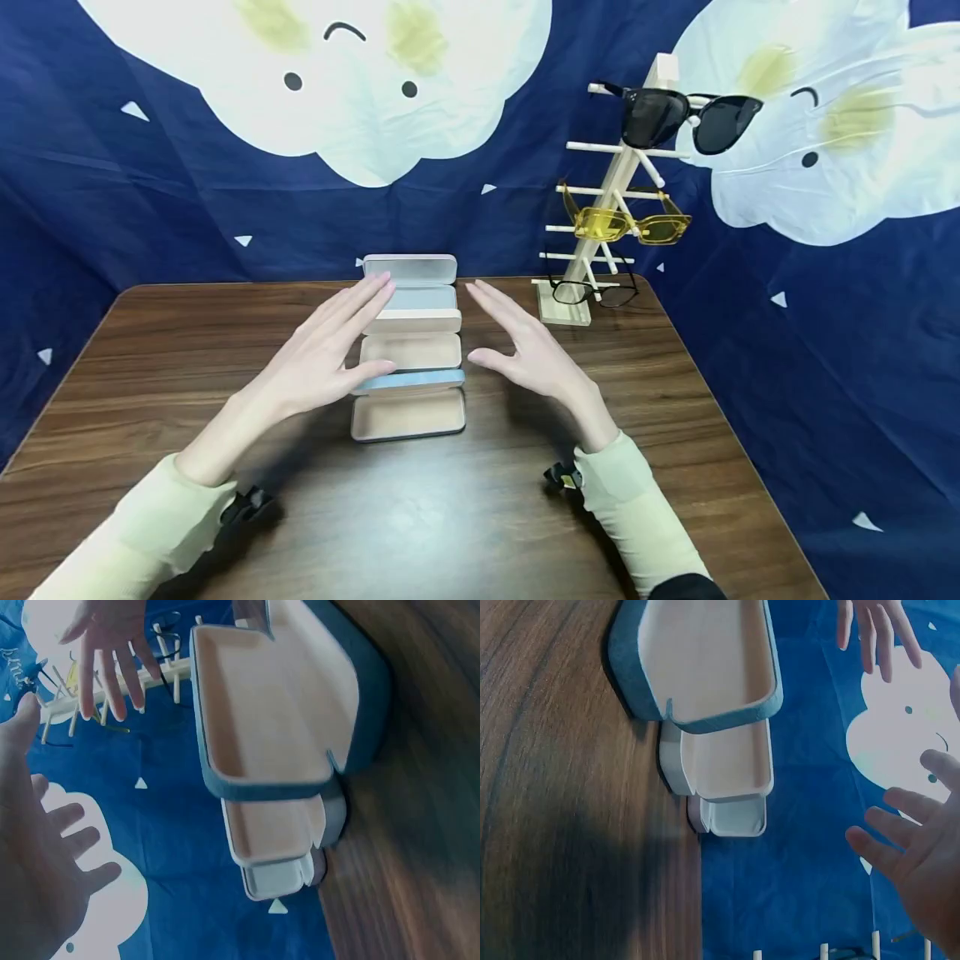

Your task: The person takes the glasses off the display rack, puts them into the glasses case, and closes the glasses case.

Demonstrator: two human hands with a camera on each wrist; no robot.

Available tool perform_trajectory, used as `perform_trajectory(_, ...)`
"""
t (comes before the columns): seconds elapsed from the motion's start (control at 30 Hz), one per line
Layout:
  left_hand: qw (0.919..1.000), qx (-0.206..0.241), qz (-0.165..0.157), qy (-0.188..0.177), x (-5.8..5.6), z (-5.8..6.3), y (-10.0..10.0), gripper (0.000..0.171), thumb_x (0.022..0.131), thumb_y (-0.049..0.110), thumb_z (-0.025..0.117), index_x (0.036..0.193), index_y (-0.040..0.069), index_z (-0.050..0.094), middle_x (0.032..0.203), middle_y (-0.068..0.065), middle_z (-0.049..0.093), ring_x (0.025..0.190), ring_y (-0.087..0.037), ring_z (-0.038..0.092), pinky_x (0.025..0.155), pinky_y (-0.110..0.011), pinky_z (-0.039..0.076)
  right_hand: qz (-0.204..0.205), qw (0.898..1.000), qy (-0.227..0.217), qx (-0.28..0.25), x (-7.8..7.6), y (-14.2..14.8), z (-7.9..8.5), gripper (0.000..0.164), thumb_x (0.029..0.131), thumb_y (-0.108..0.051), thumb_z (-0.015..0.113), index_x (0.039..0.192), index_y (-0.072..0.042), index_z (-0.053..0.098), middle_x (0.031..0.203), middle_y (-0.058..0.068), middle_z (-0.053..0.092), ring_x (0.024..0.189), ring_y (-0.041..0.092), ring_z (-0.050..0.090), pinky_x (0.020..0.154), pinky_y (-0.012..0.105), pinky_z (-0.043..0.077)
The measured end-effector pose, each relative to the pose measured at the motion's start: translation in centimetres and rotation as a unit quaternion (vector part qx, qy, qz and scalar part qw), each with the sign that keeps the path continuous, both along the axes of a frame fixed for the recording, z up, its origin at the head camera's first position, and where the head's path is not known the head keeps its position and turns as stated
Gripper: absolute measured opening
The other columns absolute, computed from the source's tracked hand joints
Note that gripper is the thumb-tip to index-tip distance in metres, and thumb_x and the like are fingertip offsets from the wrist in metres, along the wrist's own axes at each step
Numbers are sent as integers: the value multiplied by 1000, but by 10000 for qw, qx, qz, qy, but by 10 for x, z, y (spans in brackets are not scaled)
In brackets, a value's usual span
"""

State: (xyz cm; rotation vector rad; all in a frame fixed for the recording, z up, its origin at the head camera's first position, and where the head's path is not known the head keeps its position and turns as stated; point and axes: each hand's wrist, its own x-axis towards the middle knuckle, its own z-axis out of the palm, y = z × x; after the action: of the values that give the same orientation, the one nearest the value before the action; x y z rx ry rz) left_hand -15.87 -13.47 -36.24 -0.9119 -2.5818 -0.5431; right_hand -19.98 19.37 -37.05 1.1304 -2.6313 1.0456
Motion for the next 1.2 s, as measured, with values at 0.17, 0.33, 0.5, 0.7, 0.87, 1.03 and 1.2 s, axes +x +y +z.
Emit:
perform_trajectory(0.17, 9996, 270, -49, 41, -2, -2, 11, 92, 94, 52, 68, 166, 24, 18, 172, -3, 24, 158, -30, 28, 128, -50, 25, -152, 9989, 144, -428, 1, 12, -2, 81, 96, -67, 55, 162, -24, 33, 166, 1, 39, 151, 23, 41, 119, 46, 41)
perform_trajectory(0.33, 9978, 612, 27, -236, -1, -1, 22, 92, 95, 51, 69, 166, 28, 15, 172, -1, 25, 159, -27, 25, 127, -53, 27, -102, 9941, 50, -1077, 4, 22, -3, 76, 97, -62, 58, 160, -24, 39, 154, 9, 55, 140, 28, 56, 115, 25, 43)
perform_trajectory(0.5, 9930, 1090, 66, -448, 0, -3, 32, 89, 95, 47, 70, 165, 31, 18, 170, 3, 30, 158, -23, 30, 125, -53, 31, -18, 9848, -99, -1735, 6, 34, -6, 58, 104, -28, 63, 157, -16, 44, 143, 20, 62, 133, 23, 62, 109, 25, 50)
perform_trajectory(0.7, 9783, 1931, -67, -748, 1, -3, 50, 77, 100, 46, 63, 164, 30, 25, 168, 3, 34, 156, -21, 32, 125, -52, 32, -17, 9659, -302, -2571, 6, 48, -5, 46, 103, -1, 51, 149, 4, 48, 132, 36, 61, 122, 18, 68, 101, 24, 55)
perform_trajectory(0.87, 9593, 2577, -193, -1137, 3, -3, 67, 68, 103, 49, 57, 163, 36, 26, 166, 7, 37, 155, -16, 34, 125, -49, 33, -207, 9506, -311, -3080, 5, 61, -5, 39, 106, -5, 50, 144, 7, 53, 126, 25, 69, 114, 19, 72, 94, 25, 59)
perform_trajectory(1.03, 9452, 2926, -137, -1442, 3, -6, 78, 63, 104, 46, 55, 161, 40, 28, 160, 7, 46, 150, -13, 41, 123, -47, 37, -317, 9334, -89, -3573, 3, 72, -4, 35, 106, -4, 48, 134, 14, 59, 114, 21, 75, 103, 19, 75, 87, 27, 61)
perform_trajectory(1.2, 9200, 3405, -196, -1928, 0, -6, 90, 55, 107, 38, 51, 160, 33, 35, 151, 1, 56, 142, -15, 50, 118, -45, 43, -582, 9170, 155, -3943, 2, 83, 0, 33, 106, -4, 48, 124, 19, 62, 103, 12, 79, 90, 18, 77, 76, 25, 62)
